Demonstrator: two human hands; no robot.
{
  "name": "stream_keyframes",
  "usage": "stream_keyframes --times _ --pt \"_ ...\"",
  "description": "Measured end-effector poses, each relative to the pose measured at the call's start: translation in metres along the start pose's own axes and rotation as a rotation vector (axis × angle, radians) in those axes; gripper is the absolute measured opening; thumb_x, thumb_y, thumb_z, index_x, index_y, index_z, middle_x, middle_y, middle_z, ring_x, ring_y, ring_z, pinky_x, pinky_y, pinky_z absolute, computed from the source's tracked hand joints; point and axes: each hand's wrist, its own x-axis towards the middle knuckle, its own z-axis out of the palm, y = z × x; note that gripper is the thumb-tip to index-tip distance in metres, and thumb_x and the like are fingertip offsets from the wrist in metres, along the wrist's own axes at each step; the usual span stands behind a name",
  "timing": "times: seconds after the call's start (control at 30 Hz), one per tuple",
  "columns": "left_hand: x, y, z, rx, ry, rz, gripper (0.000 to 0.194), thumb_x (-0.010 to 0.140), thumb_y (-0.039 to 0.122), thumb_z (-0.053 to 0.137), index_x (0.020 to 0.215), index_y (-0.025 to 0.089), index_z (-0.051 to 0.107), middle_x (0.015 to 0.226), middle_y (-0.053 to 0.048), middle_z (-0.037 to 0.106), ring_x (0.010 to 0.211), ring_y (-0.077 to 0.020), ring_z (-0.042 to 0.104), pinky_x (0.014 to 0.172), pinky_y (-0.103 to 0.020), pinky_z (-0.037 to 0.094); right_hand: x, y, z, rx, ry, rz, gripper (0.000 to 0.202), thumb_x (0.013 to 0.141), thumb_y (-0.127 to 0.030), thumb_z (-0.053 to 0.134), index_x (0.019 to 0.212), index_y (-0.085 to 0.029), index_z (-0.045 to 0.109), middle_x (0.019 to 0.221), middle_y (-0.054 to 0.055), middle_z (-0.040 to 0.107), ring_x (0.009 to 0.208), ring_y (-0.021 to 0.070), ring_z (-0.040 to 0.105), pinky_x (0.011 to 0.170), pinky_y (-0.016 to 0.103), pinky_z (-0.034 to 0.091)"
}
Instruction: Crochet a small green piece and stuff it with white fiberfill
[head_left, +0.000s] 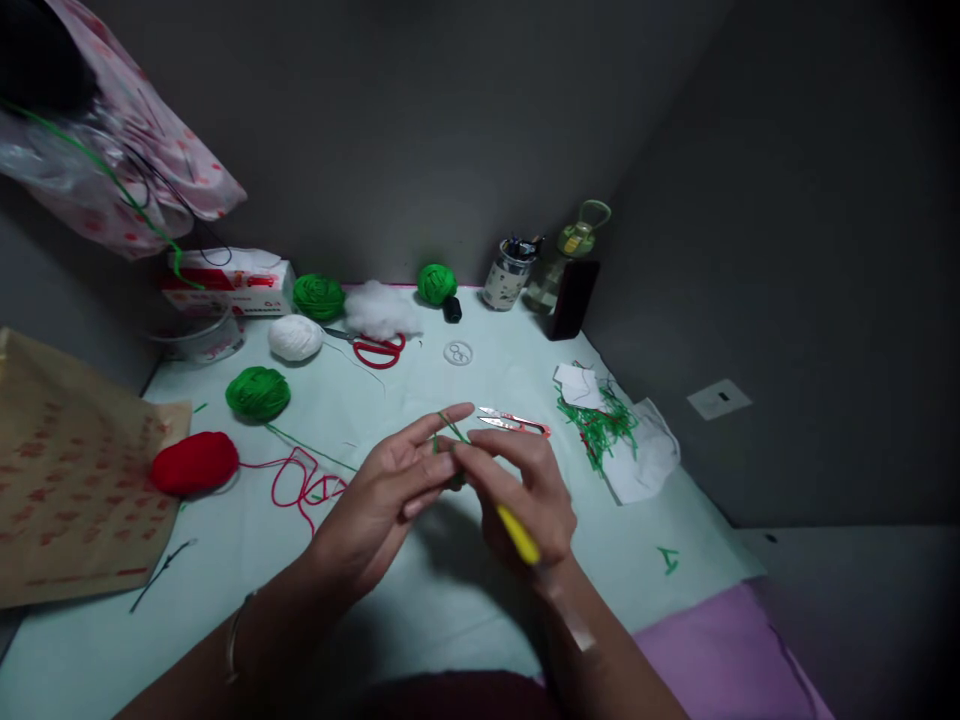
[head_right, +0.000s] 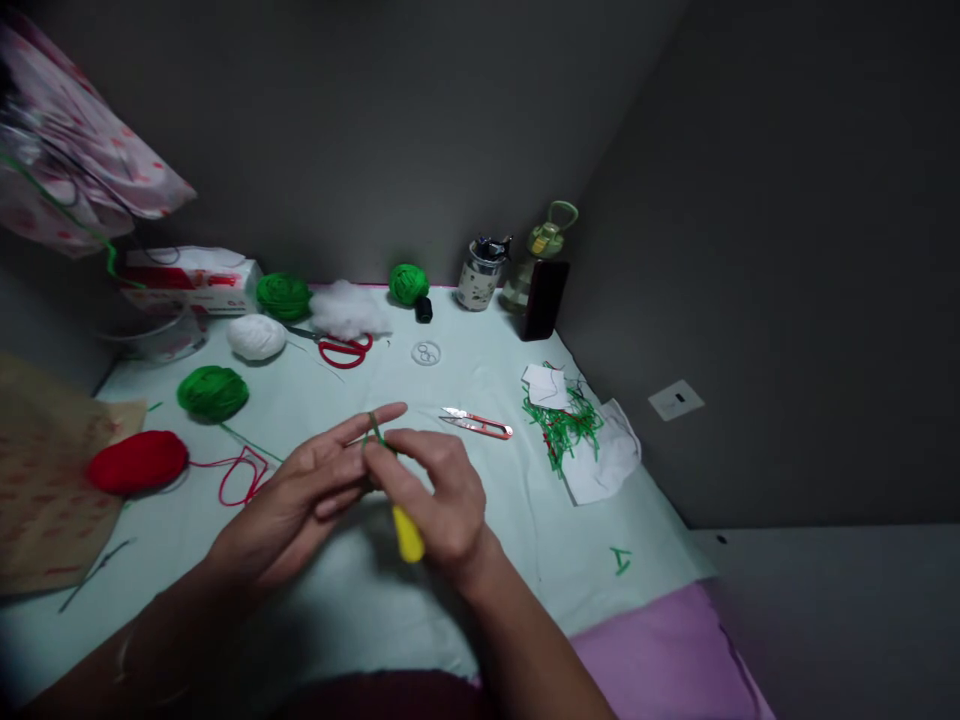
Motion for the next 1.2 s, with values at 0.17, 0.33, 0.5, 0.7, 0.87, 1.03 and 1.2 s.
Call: stream_keyframes --times 0.17,0.33,0.5,0.7,0.87,1.03,1.2 --pt "0.001 0.006 -0.004 -0.037 0.005 0.009 0.040 0.083 0.020 0.076 0.123 0.021 0.073 0.077 0.003 0.056 0.054 -0.0041 0.034 0.057 -0.017 0.037 0.013 0.002 -0.003 0.510 0.133 0.410 0.023 0.101 -0.019 0.048 0.100 -0.026 0.071 0.086 0.004 0.072 0.077 0.0180 0.066 0.063 0.034 0.057" --pt "0.002 -0.001 -0.004 0.104 0.033 0.126 0.043 0.079 0.022 0.081 0.121 0.026 0.074 0.092 -0.002 0.066 0.085 -0.0127 0.057 0.079 -0.023 0.046 0.011 0.001 0.003 0.520 0.010 0.406 0.022 0.098 -0.015 0.055 0.105 -0.027 0.072 0.095 0.003 0.074 0.087 0.0176 0.068 0.072 0.034 0.059" --pt "0.003 -0.002 -0.001 -0.027 0.053 0.082 0.046 0.078 0.023 0.082 0.124 0.024 0.073 0.083 0.001 0.062 0.066 -0.0067 0.048 0.069 -0.018 0.043 0.000 0.001 0.004 0.095 -0.028 0.032 0.040 0.090 -0.007 0.065 0.125 -0.026 0.069 0.108 0.007 0.072 0.096 0.0195 0.068 0.079 0.036 0.059" --pt "0.003 0.006 -0.004 -0.150 0.015 -0.044 0.031 0.081 0.020 0.079 0.112 0.019 0.078 0.066 0.006 0.051 0.053 -0.0034 0.036 0.078 -0.022 0.048 0.011 0.004 -0.002 0.508 0.143 0.403 0.023 0.098 -0.015 0.054 0.102 -0.026 0.074 0.087 0.002 0.071 0.073 0.0152 0.062 0.064 0.033 0.055" --pt "0.003 -0.001 -0.004 0.072 -0.008 0.099 0.035 0.082 0.022 0.079 0.117 0.027 0.076 0.100 -0.002 0.071 0.095 -0.0133 0.059 0.086 -0.022 0.044 0.013 0.004 0.003 0.587 0.024 0.505 0.015 0.096 -0.023 0.060 0.097 -0.025 0.075 0.091 0.004 0.074 0.085 0.0179 0.067 0.070 0.034 0.056" --pt "0.002 -0.001 -0.004 0.159 0.016 0.125 0.029 0.086 0.024 0.074 0.115 0.028 0.077 0.098 -0.002 0.069 0.089 -0.0136 0.057 0.081 -0.024 0.043 0.011 0.009 0.004 0.768 0.087 0.669 0.016 0.098 -0.027 0.058 0.096 -0.021 0.073 0.088 0.004 0.073 0.070 0.0136 0.064 0.064 0.030 0.055" --pt "0.001 0.000 -0.008 0.219 0.057 0.136 0.030 0.084 0.026 0.077 0.114 0.028 0.077 0.095 -0.002 0.066 0.090 -0.0145 0.055 0.080 -0.023 0.043 0.013 0.010 0.001 0.837 0.083 0.694 0.020 0.100 -0.031 0.055 0.094 -0.020 0.070 0.086 0.005 0.074 0.069 0.0141 0.066 0.065 0.031 0.057"
